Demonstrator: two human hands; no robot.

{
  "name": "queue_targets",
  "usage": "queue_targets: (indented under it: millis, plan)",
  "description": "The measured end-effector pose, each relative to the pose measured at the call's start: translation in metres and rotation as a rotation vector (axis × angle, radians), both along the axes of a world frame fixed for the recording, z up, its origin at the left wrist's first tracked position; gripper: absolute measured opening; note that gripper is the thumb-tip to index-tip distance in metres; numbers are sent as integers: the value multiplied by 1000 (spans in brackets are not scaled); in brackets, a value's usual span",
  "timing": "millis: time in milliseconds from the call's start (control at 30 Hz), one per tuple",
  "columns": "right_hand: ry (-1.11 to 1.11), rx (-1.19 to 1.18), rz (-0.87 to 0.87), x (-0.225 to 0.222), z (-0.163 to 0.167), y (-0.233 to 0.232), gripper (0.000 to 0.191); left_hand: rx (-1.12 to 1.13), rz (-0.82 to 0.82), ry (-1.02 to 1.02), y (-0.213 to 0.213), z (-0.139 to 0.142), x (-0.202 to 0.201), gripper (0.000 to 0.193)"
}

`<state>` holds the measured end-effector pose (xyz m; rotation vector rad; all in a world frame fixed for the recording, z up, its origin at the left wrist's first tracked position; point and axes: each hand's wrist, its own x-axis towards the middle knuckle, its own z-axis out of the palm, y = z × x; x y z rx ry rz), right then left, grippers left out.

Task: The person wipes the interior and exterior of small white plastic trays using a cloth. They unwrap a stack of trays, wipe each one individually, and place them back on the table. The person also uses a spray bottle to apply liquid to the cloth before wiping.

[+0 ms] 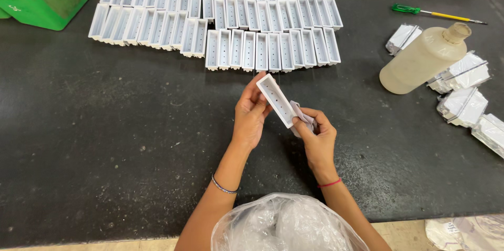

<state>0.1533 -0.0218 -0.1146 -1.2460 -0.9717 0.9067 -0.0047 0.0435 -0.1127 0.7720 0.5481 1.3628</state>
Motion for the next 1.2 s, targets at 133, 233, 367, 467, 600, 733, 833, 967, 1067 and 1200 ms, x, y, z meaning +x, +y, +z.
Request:
queue_targets:
  millis: [133,233,367,467,600,733,833,967,1067,1200]
  plan:
    - [35,-1,12,1,-1,0,25,11,-2,-4,0,0,0,46]
    - [76,-50,28,3,-6,1,26,4,-1,-3,1,-1,-1,46]
    - [415,-201,130,9,-14,6,29,-23,33,65,3,-1,-1,49]
    - [630,-332,228,15,-21,10,31,-17,50,89,3,1,-2,49]
    - [1001,-467,377,22,-30,12,30,0,63,89,2,4,-4,46]
    - [1177,-486,487,25,-35,11,28,21,76,92,1,5,-6,43]
    - [1230,-494,536,26,-36,11,28,22,75,86,2,5,-5,41]
    - [1238,-506,567,25,-37,11,30,14,91,123,4,5,-6,40]
    - [1274,-492,606,24,-38,11,31,5,92,124,5,3,-6,40]
    - [1272,-504,610,24,-39,12,31,-2,95,123,6,1,-6,40]
